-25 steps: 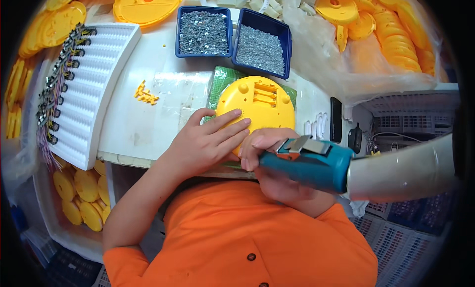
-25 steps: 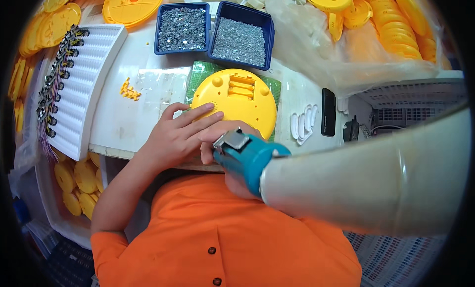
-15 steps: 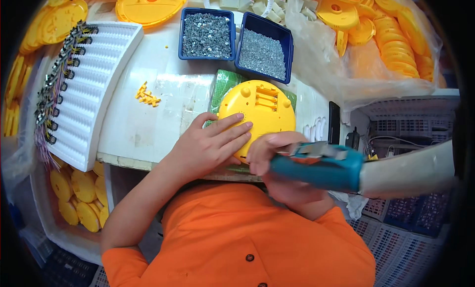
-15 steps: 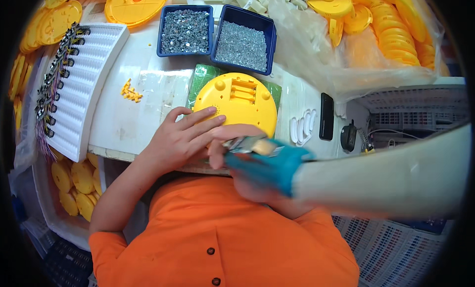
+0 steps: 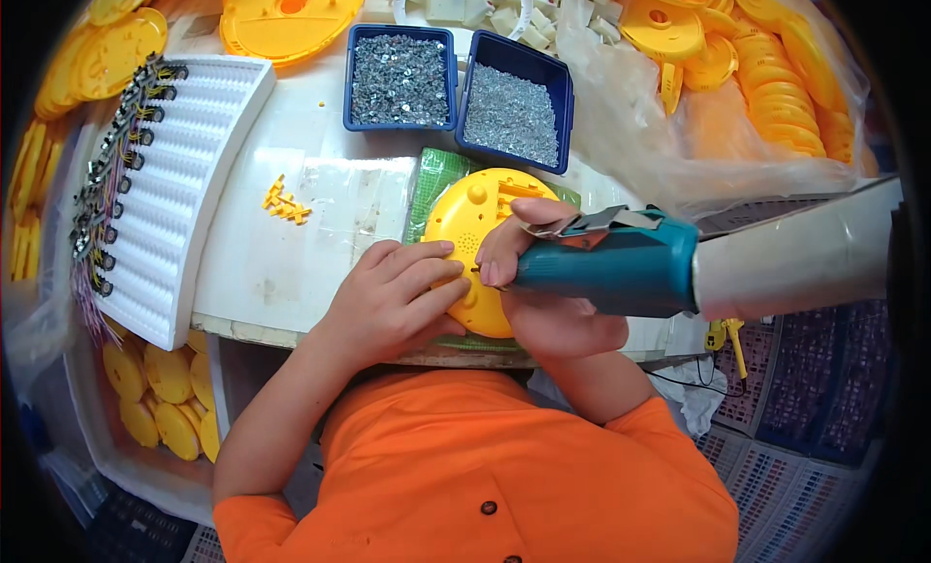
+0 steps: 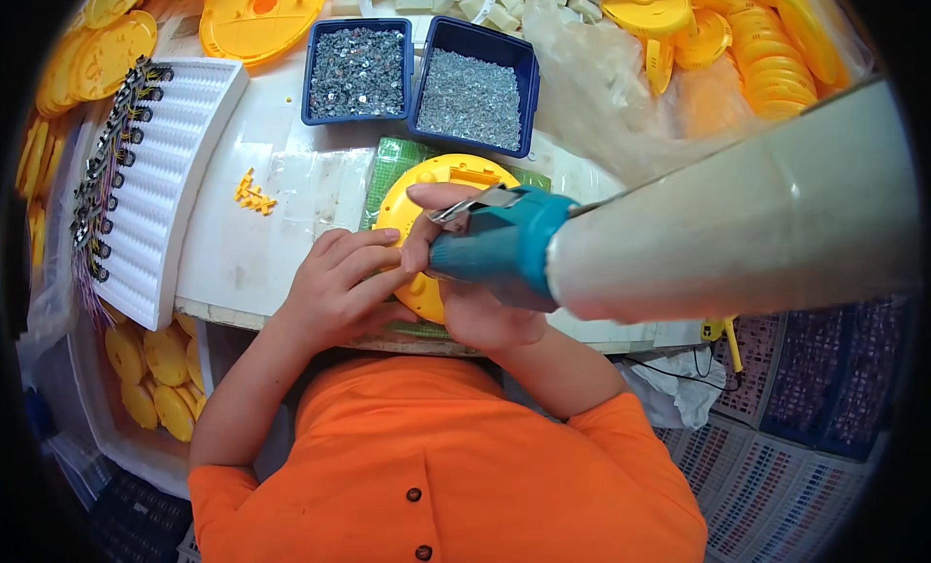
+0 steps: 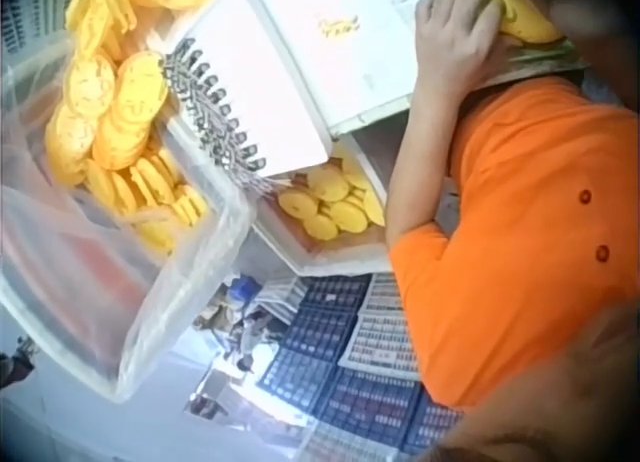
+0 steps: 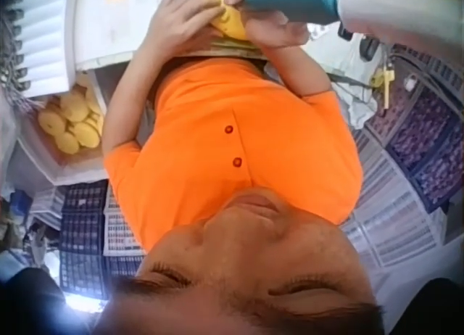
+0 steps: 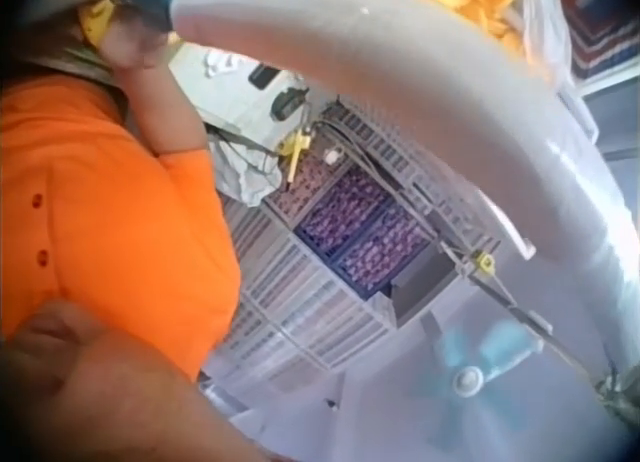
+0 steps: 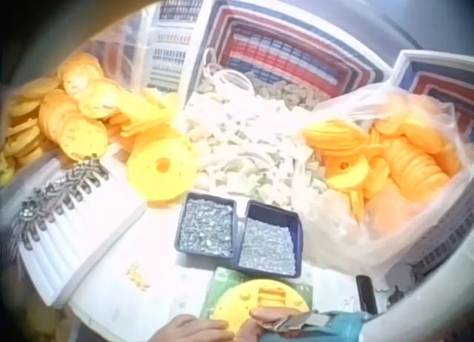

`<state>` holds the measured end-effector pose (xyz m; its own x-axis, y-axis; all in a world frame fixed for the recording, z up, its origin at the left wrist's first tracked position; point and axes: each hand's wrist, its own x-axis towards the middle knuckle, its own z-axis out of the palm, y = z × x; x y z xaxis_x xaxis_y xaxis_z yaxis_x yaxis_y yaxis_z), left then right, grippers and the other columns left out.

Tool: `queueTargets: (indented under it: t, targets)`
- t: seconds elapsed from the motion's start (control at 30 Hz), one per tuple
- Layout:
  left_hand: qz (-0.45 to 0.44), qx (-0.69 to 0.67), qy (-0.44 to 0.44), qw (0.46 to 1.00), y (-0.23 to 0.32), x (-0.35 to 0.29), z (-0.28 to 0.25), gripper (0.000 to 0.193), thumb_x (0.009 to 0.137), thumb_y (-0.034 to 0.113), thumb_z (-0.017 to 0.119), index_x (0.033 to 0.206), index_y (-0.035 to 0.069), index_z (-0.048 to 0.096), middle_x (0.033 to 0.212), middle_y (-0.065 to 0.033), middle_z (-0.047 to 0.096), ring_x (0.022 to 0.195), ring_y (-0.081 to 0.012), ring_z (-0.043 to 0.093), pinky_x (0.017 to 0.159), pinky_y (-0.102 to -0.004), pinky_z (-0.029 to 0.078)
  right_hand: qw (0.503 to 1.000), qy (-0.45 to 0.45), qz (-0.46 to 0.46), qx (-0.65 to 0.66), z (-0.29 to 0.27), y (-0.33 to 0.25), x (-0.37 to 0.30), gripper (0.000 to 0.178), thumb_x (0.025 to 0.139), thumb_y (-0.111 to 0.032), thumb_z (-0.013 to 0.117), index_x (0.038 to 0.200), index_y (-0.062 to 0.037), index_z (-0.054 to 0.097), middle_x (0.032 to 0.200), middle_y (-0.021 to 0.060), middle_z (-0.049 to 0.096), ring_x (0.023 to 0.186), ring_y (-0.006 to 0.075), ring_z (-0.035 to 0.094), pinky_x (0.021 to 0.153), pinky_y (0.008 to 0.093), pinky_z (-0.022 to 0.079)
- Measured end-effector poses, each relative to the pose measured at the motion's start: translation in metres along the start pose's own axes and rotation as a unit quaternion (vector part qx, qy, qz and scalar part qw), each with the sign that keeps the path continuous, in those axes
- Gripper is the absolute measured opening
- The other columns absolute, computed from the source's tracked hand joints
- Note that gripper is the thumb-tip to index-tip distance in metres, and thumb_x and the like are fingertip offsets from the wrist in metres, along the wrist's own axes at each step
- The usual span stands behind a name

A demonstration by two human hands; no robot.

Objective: Assembling yellow plastic toy components using a power screwdriver, a soldering iron, and various small parts.

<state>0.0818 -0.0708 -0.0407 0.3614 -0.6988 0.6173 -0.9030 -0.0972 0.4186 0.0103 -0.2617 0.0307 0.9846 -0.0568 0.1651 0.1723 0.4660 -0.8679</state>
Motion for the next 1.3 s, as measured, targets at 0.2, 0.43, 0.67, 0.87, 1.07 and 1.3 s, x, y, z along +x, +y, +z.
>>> queueTargets:
  t: [0.2, 0.43, 0.67, 0.87, 1.07, 1.3]
  targets:
    - [-0.003, -0.005, 0.003, 1.0, -0.005, -0.001, 0.001, 0.045, 0.078, 0.038, 0.083, 0.114, 0.014, 0.071, 0.118, -0.0012, 0.066, 0.121, -0.0218, 0.063, 0.091, -0.0391, 0.048, 0.999, -0.019, -0.02, -0.016, 0.005, 0.004, 0.004, 0.084, 0.086, -0.063, 0.06, 0.14, 0.0003, 0.051, 0.095, 0.0152, 0.064, 0.091, 0.0251, 0.059, 0.088, 0.0384, 0.046]
    - [-0.002, -0.013, -0.025, 1.0, -0.002, 0.002, -0.001, 0.048, 0.076, 0.039, 0.082, 0.116, 0.013, 0.07, 0.119, -0.0031, 0.066, 0.122, -0.0238, 0.062, 0.093, -0.0406, 0.048, 0.989, -0.013, -0.147, -0.027, 0.003, -0.03, 0.017, 0.096, 0.091, -0.072, 0.046, 0.144, 0.007, 0.045, 0.093, 0.0139, 0.066, 0.089, 0.0238, 0.061, 0.089, 0.0397, 0.046]
    - [-0.011, -0.003, -0.121, 0.993, 0.007, 0.019, -0.01, 0.061, 0.074, 0.04, 0.084, 0.125, 0.013, 0.065, 0.136, -0.0073, 0.061, 0.131, -0.0273, 0.055, 0.105, -0.0455, 0.043, 0.929, 0.096, -0.171, -0.313, -0.038, -0.066, 0.029, 0.088, 0.104, -0.064, 0.019, 0.155, 0.0059, 0.037, 0.13, 0.0238, 0.063, 0.123, 0.0313, 0.06, 0.108, 0.0415, 0.044]
    - [-0.017, 0.005, -0.139, 0.99, 0.008, 0.023, -0.01, 0.059, 0.076, 0.037, 0.084, 0.127, 0.015, 0.067, 0.137, -0.0066, 0.061, 0.132, -0.0271, 0.055, 0.105, -0.0464, 0.043, 0.712, 0.051, -0.09, -0.695, -0.081, -0.022, -0.017, 0.036, 0.1, -0.031, 0.056, 0.121, -0.0063, 0.07, 0.138, 0.0208, 0.058, 0.13, 0.0434, 0.05, 0.114, 0.0498, 0.036]
    - [0.021, 0.033, -0.129, 0.991, 0.002, 0.022, -0.006, 0.055, 0.077, 0.039, 0.084, 0.124, 0.015, 0.07, 0.134, -0.0058, 0.064, 0.129, -0.0274, 0.057, 0.102, -0.0456, 0.044, 0.787, 0.079, -0.034, -0.611, -0.085, -0.02, -0.029, 0.045, 0.102, -0.038, 0.053, 0.128, -0.0044, 0.068, 0.145, 0.022, 0.053, 0.14, 0.0406, 0.044, 0.118, 0.0468, 0.032]
    - [-0.015, -0.082, -0.037, 0.996, 0.023, 0.045, -0.025, 0.056, 0.075, 0.046, 0.085, 0.116, 0.009, 0.072, 0.115, -0.0045, 0.073, 0.111, -0.0265, 0.069, 0.099, -0.0437, 0.045, 0.986, 0.06, -0.009, -0.154, -0.092, -0.029, -0.03, 0.044, 0.103, -0.034, 0.052, 0.127, 0.0005, 0.067, 0.144, 0.0174, 0.057, 0.139, 0.0325, 0.048, 0.118, 0.0423, 0.033]
